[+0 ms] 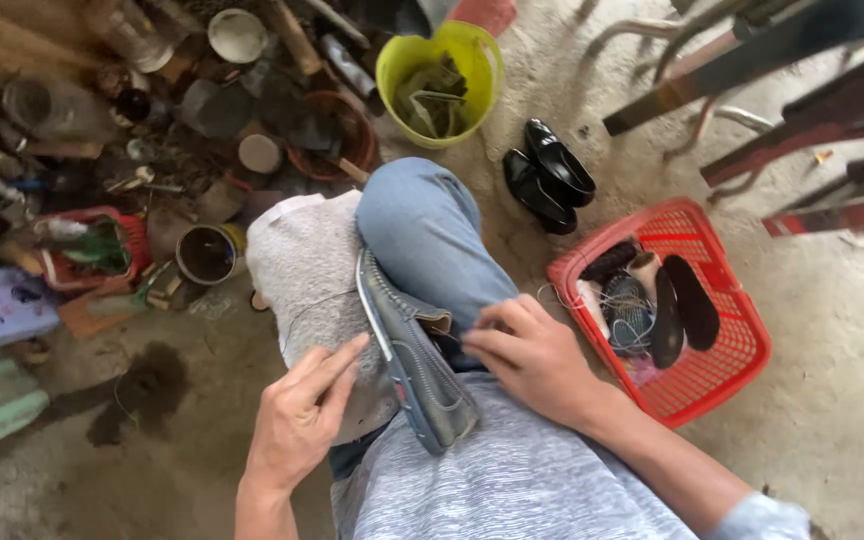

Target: Hand-stitching the sole of a shoe using a needle and thread

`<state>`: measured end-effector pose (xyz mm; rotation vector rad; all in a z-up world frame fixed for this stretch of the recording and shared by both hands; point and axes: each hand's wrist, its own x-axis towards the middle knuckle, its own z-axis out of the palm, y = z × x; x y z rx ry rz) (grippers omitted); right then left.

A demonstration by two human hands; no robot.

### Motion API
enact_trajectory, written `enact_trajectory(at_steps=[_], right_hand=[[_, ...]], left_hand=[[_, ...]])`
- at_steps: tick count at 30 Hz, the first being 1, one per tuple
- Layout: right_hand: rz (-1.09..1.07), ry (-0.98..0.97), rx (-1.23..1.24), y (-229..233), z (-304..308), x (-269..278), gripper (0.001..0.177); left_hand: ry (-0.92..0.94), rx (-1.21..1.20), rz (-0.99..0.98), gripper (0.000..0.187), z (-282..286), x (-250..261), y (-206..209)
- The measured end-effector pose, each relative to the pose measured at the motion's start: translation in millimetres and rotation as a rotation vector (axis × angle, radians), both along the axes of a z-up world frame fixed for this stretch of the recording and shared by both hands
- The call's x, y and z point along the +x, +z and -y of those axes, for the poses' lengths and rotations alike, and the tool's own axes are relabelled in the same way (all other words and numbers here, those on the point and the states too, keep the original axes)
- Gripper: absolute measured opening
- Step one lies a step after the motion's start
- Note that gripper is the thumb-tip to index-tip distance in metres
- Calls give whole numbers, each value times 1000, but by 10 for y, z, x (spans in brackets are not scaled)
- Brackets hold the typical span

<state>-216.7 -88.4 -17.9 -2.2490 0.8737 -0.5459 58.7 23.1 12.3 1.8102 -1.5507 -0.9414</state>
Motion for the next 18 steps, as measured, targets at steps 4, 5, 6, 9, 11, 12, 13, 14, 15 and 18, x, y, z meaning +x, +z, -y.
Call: enact_trajectory(at_steps=[4, 5, 6, 9, 11, 12, 13, 14, 15, 18], right_hand=[[123, 12, 590, 358, 45, -199, 6], [471, 15, 853, 358, 26, -233, 6], [826, 19, 1109, 362, 7, -274, 6], [736, -131, 1150, 123, -15, -191, 12], [466, -316, 1222, 47, -76, 38, 10], [186, -497, 1282, 8, -108, 156, 22], [187, -495, 1277, -10, -96, 225, 22], [136, -360, 1155, -28, -82, 292, 28], [87, -231, 1028, -45, -62, 358, 35], [347, -367, 1202, -192, -61, 543, 27]], left_hand=[[15, -14, -31, 35, 11, -30, -38], [0, -35, -37, 36, 17, -32, -63], [-14, -56, -42, 36, 24, -39, -85], [-20, -45, -52, 39, 8, -38, -136], [-23, -55, -56, 39, 12, -36, -142], [-25, -57, -61, 38, 10, -32, -145], [-25, -62, -61, 38, 4, -33, -145], [-26, -64, -40, 38, -1, -34, -146], [-28, -66, -20, 38, 3, -36, -148], [-44, -187, 61, 40, -71, -33, -222]])
